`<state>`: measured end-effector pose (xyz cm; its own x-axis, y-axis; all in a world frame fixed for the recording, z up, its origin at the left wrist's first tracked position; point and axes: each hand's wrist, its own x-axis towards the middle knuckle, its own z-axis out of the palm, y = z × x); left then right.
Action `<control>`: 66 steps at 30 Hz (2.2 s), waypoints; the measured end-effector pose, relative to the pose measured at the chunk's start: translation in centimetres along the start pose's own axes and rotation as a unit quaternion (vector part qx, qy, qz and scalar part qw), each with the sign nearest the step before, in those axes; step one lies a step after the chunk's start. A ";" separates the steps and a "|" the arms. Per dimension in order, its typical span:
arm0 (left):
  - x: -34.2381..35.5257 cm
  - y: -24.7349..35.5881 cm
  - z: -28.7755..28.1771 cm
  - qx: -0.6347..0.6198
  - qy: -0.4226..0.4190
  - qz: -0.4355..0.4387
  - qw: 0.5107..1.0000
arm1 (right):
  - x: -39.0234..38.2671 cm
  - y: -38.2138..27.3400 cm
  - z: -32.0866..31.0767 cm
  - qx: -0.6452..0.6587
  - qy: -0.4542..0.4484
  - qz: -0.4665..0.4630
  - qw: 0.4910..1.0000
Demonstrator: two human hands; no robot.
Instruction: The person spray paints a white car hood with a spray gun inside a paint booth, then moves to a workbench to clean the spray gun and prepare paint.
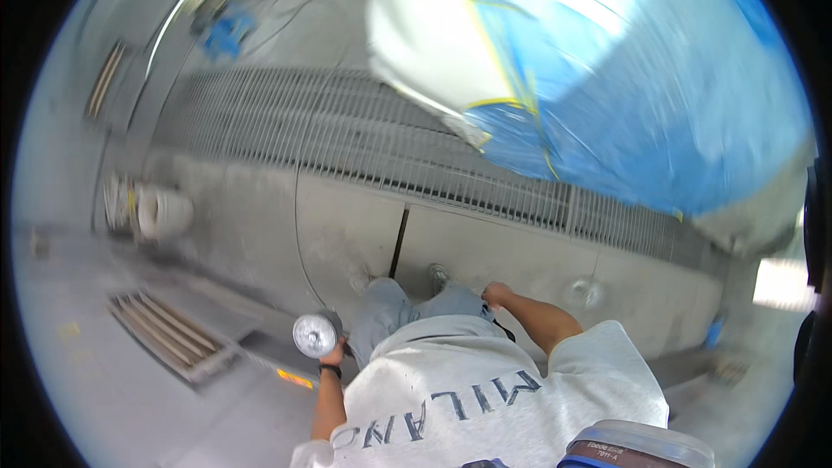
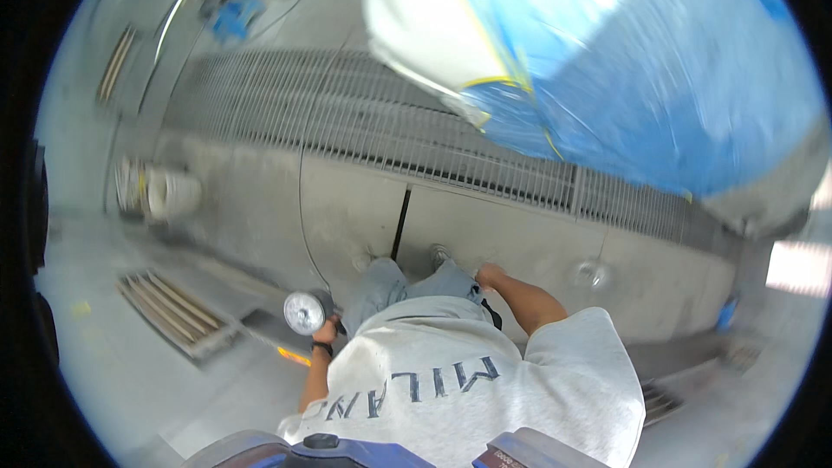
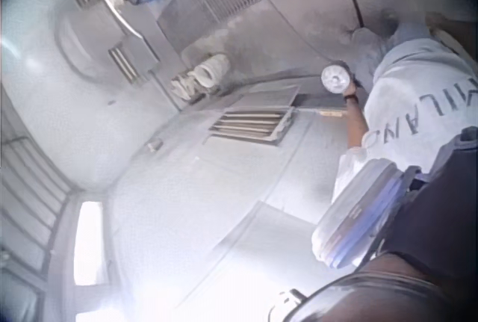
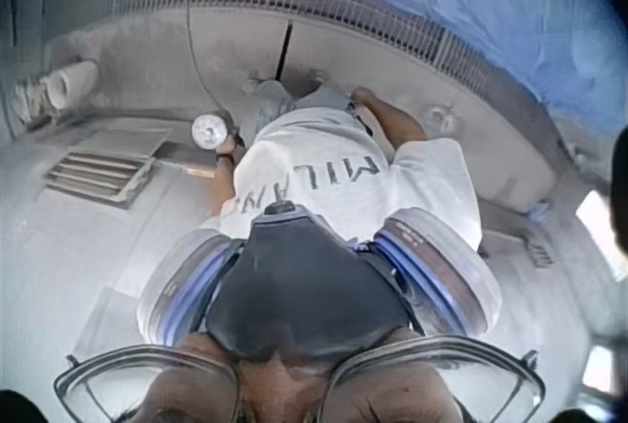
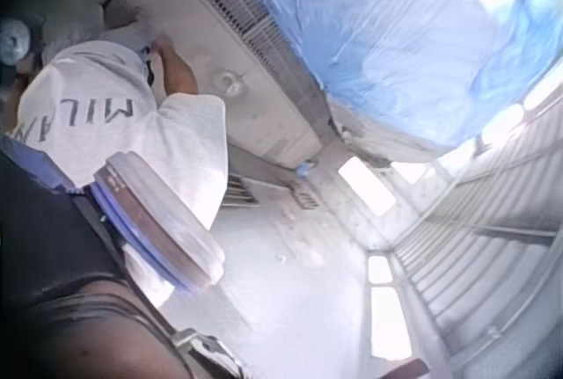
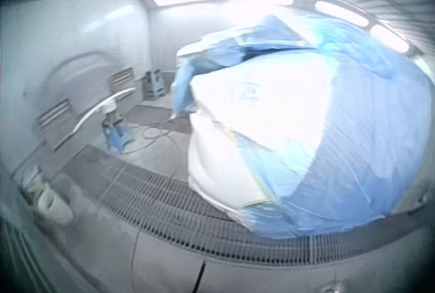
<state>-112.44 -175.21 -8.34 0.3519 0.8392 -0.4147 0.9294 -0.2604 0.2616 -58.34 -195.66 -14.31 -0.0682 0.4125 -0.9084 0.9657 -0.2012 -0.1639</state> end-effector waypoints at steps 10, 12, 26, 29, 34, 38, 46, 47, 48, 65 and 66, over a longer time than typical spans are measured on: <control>0.3 3.4 2.8 -0.398 -0.039 -0.312 0.862 | 9.8 -10.5 -28.6 -0.153 0.102 -0.046 0.982; -0.2 4.4 3.0 -0.456 -0.005 -0.363 0.812 | 13.7 -16.6 -33.3 -0.127 0.083 -0.045 0.987; 3.9 8.7 11.4 -0.622 0.196 -0.631 0.419 | 65.1 -55.4 -22.8 -0.578 0.059 -0.439 0.685; 6.4 8.0 12.8 -0.616 0.212 -0.658 0.377 | 70.6 -59.4 -22.5 -0.582 0.104 -0.453 0.667; 8.6 7.6 10.1 -0.621 0.233 -0.671 0.331 | 70.3 -59.1 -25.1 -0.581 0.093 -0.490 0.643; 9.4 6.1 4.6 -0.609 0.241 -0.628 0.419 | 61.9 -54.3 -34.1 -0.357 0.127 -0.604 0.702; 15.9 0.6 -16.3 -0.635 0.298 -0.402 0.589 | 30.7 -46.2 -57.8 0.367 0.311 -0.576 0.661; 17.1 0.1 -19.7 -0.636 0.298 -0.365 0.611 | 26.5 -46.0 -58.7 0.463 0.364 -0.507 0.629; 19.2 -1.1 -23.8 -0.607 0.282 -0.338 0.662 | 23.5 -45.8 -61.3 0.534 0.382 -0.461 0.596; 41.8 12.2 -65.8 -0.596 0.149 0.418 0.670 | -6.0 -44.6 -70.1 0.368 0.696 -0.215 0.578; 41.5 13.9 -66.5 -0.590 0.141 0.420 0.675 | -6.2 -44.9 -69.3 0.357 0.715 -0.192 0.570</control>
<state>-92.33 -112.22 36.01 0.5105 0.7324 0.4505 -0.3787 -0.2788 0.8825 -83.97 -127.65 25.36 0.5264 0.7470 0.4061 0.5660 0.0485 -0.8230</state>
